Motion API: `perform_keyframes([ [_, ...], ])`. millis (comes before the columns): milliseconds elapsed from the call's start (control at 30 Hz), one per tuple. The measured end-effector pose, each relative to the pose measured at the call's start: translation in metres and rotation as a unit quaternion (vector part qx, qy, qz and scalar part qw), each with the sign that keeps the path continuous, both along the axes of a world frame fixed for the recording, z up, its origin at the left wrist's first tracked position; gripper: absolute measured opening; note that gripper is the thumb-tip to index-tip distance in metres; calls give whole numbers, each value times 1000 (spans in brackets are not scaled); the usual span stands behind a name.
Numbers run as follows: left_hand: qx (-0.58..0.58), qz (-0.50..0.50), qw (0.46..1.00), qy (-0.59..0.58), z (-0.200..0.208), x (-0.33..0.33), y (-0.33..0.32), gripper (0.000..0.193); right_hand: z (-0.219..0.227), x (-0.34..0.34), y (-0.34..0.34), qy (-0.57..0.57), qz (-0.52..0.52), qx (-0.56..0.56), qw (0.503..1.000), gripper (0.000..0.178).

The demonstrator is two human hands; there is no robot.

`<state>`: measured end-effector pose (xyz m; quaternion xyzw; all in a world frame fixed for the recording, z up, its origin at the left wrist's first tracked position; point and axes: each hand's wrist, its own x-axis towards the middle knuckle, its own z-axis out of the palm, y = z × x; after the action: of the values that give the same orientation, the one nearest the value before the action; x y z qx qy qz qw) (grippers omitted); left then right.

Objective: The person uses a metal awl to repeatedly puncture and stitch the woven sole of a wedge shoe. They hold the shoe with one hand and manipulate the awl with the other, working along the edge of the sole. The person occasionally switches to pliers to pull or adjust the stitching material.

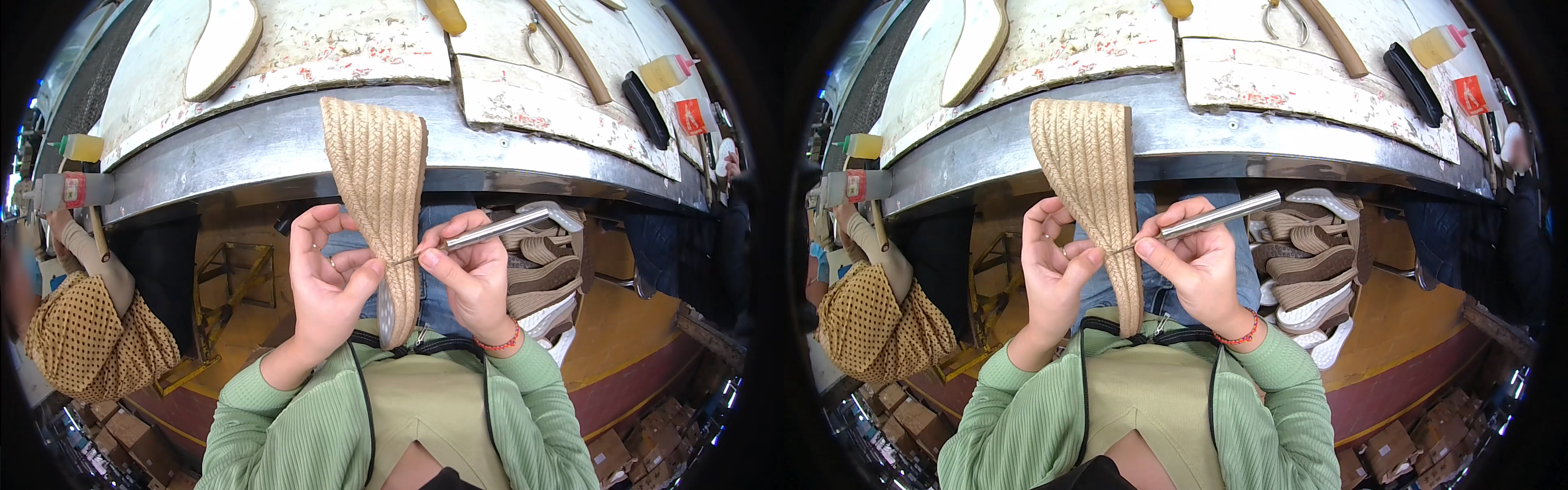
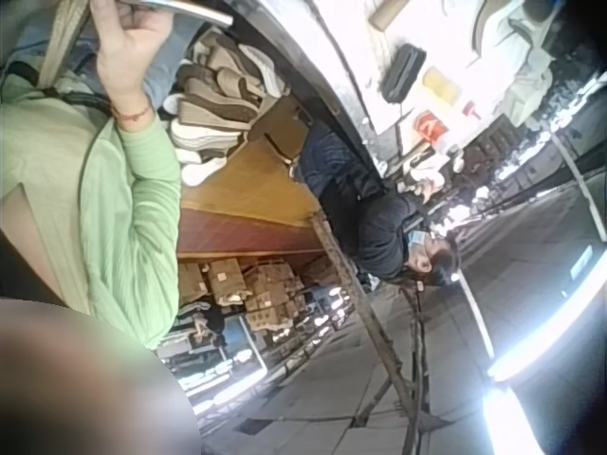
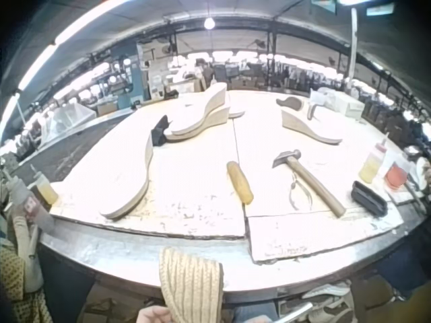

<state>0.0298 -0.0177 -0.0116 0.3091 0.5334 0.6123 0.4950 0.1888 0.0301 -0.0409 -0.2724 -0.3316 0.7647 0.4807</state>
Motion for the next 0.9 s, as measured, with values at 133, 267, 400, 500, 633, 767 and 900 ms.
perform_keyframes([
  [133, -14, -5, 1000, -6, 1, -2, 0, 62, 3, -2, 1, -7, 0, 2, 1000, 29],
  [267, -19, -11, 1000, -11, 2, -4, 0, 65, 7, -5, -2, -43, -18, 20, 999, 30],
  [400, -2, -10, 1000, -3, 1, -2, 0, 67, 5, -5, -3, -40, -26, 63, 997, 30],
  [500, 4, -14, 1000, 6, 0, -2, -1, 67, 1, -3, -3, 29, -20, -8, 999, 29],
  [633, -4, -16, 999, -28, -1, -3, -2, 68, -2, -3, -5, 36, -23, -10, 999, 30],
  [767, -7, -31, 999, -42, 2, -6, -3, 70, -2, -4, -7, 28, -26, -9, 999, 30],
  [900, -10, -36, 999, -30, 2, -6, -3, 71, 0, -5, -7, 1, -29, -18, 999, 31],
])
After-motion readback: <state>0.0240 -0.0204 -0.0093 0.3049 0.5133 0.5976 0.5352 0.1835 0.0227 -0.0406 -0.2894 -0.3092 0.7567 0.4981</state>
